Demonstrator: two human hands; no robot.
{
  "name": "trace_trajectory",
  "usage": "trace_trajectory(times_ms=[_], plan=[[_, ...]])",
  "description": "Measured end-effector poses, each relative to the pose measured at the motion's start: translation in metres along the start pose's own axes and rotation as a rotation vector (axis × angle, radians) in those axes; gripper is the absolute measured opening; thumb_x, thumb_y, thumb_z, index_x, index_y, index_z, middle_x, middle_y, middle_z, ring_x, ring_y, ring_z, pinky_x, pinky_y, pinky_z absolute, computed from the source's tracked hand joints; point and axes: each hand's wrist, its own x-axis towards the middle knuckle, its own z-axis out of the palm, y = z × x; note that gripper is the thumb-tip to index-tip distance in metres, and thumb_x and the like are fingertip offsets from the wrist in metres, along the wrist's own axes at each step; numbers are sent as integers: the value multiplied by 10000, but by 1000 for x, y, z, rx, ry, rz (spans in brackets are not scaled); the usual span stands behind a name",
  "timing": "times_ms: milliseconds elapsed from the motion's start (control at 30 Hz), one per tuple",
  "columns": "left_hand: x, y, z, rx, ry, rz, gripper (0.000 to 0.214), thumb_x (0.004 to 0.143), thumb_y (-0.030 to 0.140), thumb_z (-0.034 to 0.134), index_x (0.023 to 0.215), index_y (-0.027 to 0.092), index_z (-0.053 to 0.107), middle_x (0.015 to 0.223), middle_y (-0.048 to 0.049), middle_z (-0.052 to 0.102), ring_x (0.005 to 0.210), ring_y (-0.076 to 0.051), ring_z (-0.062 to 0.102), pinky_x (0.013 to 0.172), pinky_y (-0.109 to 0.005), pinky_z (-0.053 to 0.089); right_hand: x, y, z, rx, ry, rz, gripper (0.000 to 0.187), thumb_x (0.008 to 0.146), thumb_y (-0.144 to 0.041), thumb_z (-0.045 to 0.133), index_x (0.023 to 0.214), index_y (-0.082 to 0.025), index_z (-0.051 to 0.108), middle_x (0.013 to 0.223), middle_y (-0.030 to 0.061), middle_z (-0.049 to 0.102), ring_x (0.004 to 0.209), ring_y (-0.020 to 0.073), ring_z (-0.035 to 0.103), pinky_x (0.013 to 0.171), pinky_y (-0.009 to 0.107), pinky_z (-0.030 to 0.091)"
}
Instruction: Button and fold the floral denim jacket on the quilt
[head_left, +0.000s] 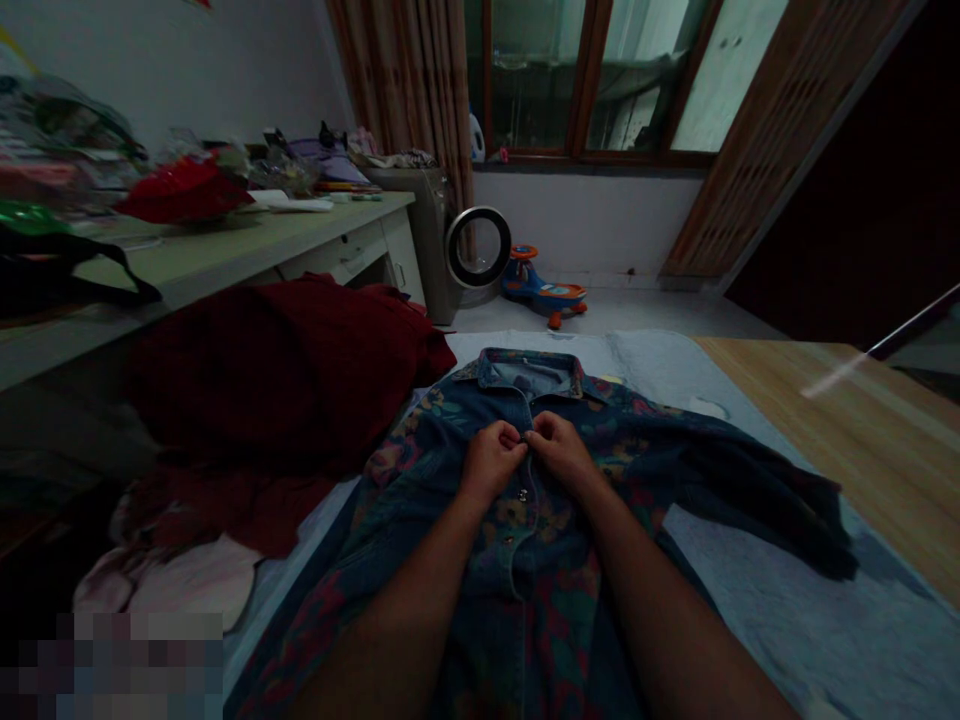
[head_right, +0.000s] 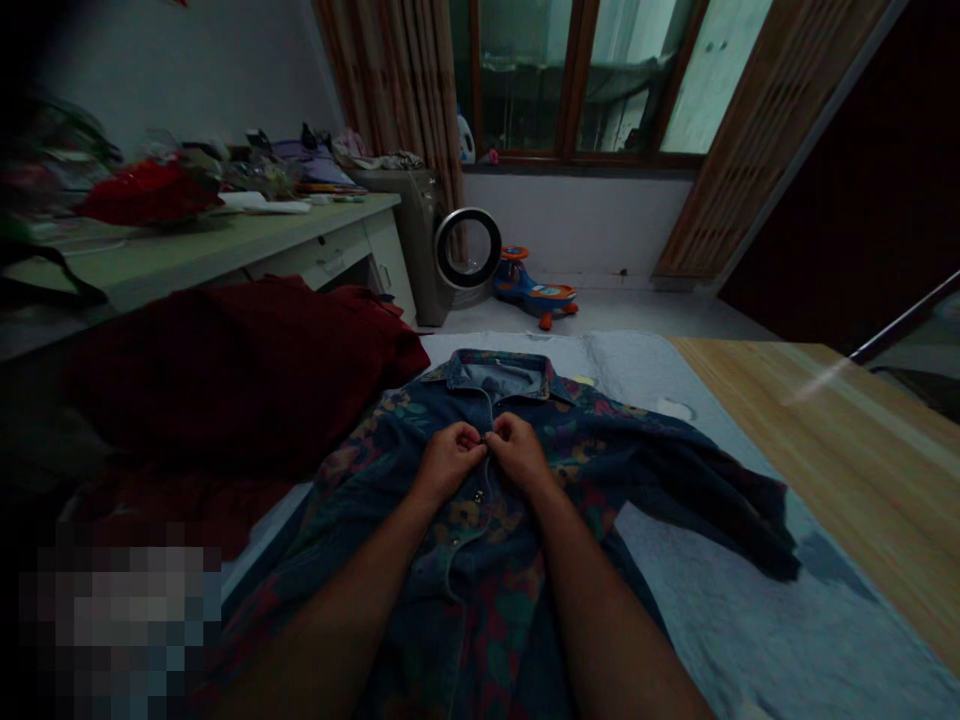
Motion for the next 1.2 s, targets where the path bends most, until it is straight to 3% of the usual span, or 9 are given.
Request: trace_trajectory(times_ms=[133, 367, 633, 700, 833, 900, 1033, 1200], plan=[[1, 3, -1, -165, -59, -126, 81, 748, 188, 662, 707, 158, 599, 583, 33, 589, 508, -102, 572, 490, -189, 381, -1, 1, 0, 76, -24, 11, 172, 665, -336, 606, 753, -213, 525, 666, -40, 524, 617, 130, 481, 553, 238, 364], [5, 11, -11, -528, -156, -430, 83, 775, 123, 591, 699, 144, 566, 548, 52, 499, 411, -41, 438, 395, -149, 265, -3, -7, -1, 264, -124, 64, 295, 682, -355, 649, 906, -220, 513, 735, -45, 558, 629, 126, 524, 570, 237, 403], [5, 15, -15, -489, -205, -466, 89, 804, 132, 521, 721, 149, 546, 603, 27, 494, 448, -65, 442, 435, -173, 315, -2, 2, -3, -24, -70, -51, 311, 720, -298, 627, 997, -216, 510, 769, -43, 558, 672, 135, 544, 602, 248, 421], [4, 15, -12, -380, -138, -392, 72, 790, 120, 558, 733, 163, 544, 652, 20, 520, 501, -79, 473, 490, -192, 368, -2, 5, -4, -62, -92, -49, 307, 721, -267, 614, 1005, -217, 510, 769, -44, 568, 668, 135, 552, 603, 246, 426], [0, 14, -8, 189, 82, 103, 167, 764, 105, 623, 908, 187, 608, 982, -42, 592, 892, -169, 583, 853, -301, 463, -3, 3, -5, -180, -141, -84, 256, 735, -200, 574, 991, -204, 562, 774, -27, 598, 690, 140, 570, 616, 238, 429], [-1, 12, -7, 402, 71, 249, 204, 797, 129, 612, 989, 197, 618, 1081, -63, 589, 1047, -213, 551, 955, -341, 427, -4, -2, -6, -257, -174, -93, 239, 744, -173, 559, 980, -196, 591, 761, -17, 619, 678, 141, 575, 606, 235, 420], [-1, 7, -4, 567, -7, 241, 221, 842, 189, 607, 1062, 206, 603, 1114, -61, 601, 1067, -227, 539, 951, -338, 422, -5, -12, -12, -383, -170, -112, 205, 749, -136, 534, 916, -197, 636, 765, 4, 670, 697, 155, 607, 642, 249, 439], [0, 2, -1, 624, -45, 252, 361, 785, 287, 700, 1118, 219, 580, 1148, -54, 598, 1047, -238, 545, 921, -338, 433, -1, -11, -16, -540, 171, -266, 317, 742, -95, 471, 979, -183, 661, 998, 86, 698, 955, 224, 620, 881, 354, 477]])
